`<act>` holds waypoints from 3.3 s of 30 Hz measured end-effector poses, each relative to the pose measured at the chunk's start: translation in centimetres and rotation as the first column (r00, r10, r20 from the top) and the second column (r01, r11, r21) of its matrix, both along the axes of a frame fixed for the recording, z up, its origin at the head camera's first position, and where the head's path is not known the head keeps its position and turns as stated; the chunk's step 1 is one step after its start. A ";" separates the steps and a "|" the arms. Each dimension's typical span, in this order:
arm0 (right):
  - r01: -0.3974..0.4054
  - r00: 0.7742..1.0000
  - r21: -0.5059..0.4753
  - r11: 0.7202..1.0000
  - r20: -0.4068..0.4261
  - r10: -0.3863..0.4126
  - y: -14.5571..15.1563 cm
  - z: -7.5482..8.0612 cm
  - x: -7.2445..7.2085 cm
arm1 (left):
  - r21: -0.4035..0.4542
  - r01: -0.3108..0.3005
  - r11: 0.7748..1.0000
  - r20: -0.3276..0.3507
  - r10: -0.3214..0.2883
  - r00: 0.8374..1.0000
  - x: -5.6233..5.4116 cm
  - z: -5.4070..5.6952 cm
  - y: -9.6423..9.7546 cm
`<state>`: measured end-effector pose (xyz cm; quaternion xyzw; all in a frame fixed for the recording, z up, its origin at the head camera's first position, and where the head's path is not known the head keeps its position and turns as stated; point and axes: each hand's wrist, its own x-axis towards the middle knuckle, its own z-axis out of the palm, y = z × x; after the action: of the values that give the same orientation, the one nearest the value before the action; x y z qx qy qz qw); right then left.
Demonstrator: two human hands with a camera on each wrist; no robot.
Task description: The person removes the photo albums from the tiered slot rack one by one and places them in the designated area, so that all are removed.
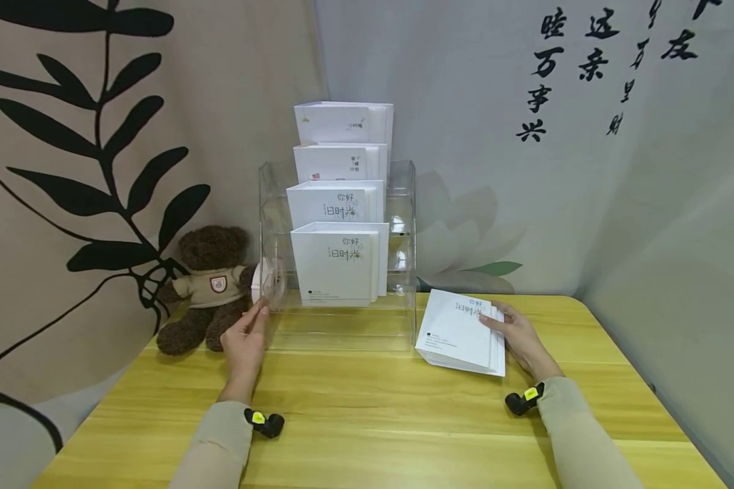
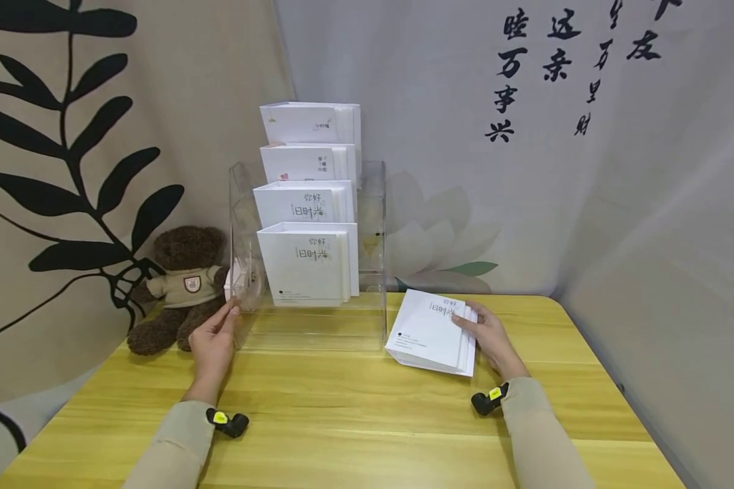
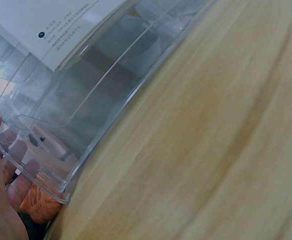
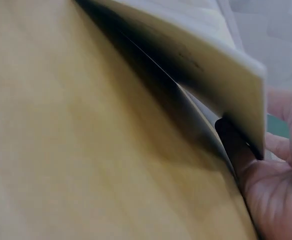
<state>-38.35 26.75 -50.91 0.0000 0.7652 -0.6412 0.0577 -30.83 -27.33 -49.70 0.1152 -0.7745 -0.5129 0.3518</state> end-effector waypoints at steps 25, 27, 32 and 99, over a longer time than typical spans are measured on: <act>0.011 0.986 0.254 0.967 -0.164 0.032 -0.5 -0.9 -2.5 | 0.028 0.017 0.999 -0.022 -0.017 1.000 -0.3 -0.5 -0.1; 0.024 0.984 0.283 0.959 -0.178 0.028 -0.6 -0.8 -2.3 | 0.033 0.019 0.999 -0.022 -0.018 1.000 -0.3 -0.6 -0.1; 0.063 0.971 0.384 0.921 -0.238 0.033 -0.7 -0.7 -1.9 | 0.038 0.017 0.999 -0.021 -0.016 1.000 -0.3 -0.6 -0.1; -0.265 0.748 0.179 0.947 -0.581 0.319 -23.0 14.6 -2.3 | 0.004 0.004 1.000 -0.041 -0.004 0.999 0.1 -0.3 -0.1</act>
<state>-40.62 3.77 -36.32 -0.3214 0.7605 -0.5571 -0.0896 -30.74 -27.44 -50.04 0.1038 -0.7663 -0.5175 0.3663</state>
